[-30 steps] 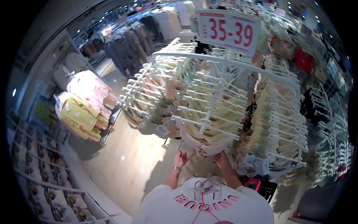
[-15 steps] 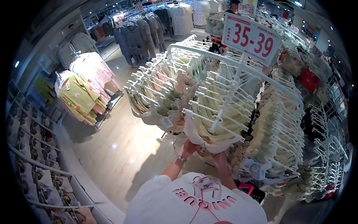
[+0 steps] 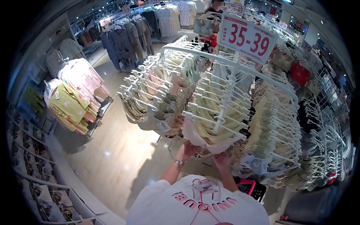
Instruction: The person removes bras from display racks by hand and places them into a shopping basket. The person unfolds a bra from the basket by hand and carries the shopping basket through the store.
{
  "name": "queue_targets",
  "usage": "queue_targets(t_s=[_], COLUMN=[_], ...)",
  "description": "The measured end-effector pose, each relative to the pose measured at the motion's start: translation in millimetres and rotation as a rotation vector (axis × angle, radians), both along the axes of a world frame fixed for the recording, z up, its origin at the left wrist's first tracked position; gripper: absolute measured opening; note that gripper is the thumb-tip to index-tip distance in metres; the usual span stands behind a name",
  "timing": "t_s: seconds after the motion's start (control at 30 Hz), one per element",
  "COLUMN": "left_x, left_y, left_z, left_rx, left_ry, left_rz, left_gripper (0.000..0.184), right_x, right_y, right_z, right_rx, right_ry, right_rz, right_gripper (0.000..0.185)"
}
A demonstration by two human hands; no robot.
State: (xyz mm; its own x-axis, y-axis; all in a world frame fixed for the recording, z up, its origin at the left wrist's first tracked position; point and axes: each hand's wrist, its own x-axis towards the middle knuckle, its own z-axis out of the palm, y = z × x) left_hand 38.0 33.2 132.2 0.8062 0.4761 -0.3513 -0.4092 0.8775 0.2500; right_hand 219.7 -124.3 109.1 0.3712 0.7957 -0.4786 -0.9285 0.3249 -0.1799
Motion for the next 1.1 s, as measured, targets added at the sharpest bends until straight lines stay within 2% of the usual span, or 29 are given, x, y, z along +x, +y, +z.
queue_targets(t_s=[0.1, 0.27, 0.37, 0.43, 0.67, 0.8, 0.87, 0.97, 1.1], left_x=[-8, -23, -25, -28, -25, -19, -17, -15, -11], left_y=[0, 9, 10, 9, 10, 9, 9, 8, 11], left_z=[14, -4, -5, 6, 20, 15, 1, 9, -5], left_rx=[-0.008, -0.085, -0.144, -0.137, -0.160, -0.171, -0.136, -0.040, -0.041], left_ry=[0.022, -0.214, -0.169, -0.146, -0.154, -0.136, -0.141, -0.076, -0.076], left_rz=[-0.007, 0.012, 0.037, -0.006, -0.104, -0.140, -0.158, -0.193, -0.211], left_gripper=[0.031, 0.032, 0.032, 0.034, 0.039, 0.036, 0.042, 0.034, 0.025], right_x=[-7, -9, -17, -20, -32, -33, -34, -29, -28], right_y=[5, 0, -6, -8, -11, -13, -13, -13, -12], right_z=[7, 4, 10, 5, 23, 24, 26, 17, 13], right_rx=[-0.058, 0.021, 0.012, 0.069, 0.006, -0.003, 0.006, 0.011, 0.021], right_ry=[-0.005, -0.035, -0.069, -0.091, -0.098, -0.070, -0.072, -0.091, -0.146], right_rz=[-0.043, -0.017, -0.036, -0.043, -0.076, -0.109, -0.120, -0.116, -0.083], right_gripper=[0.023, 0.023, 0.024, 0.025, 0.026, 0.024, 0.023, 0.022, 0.022])
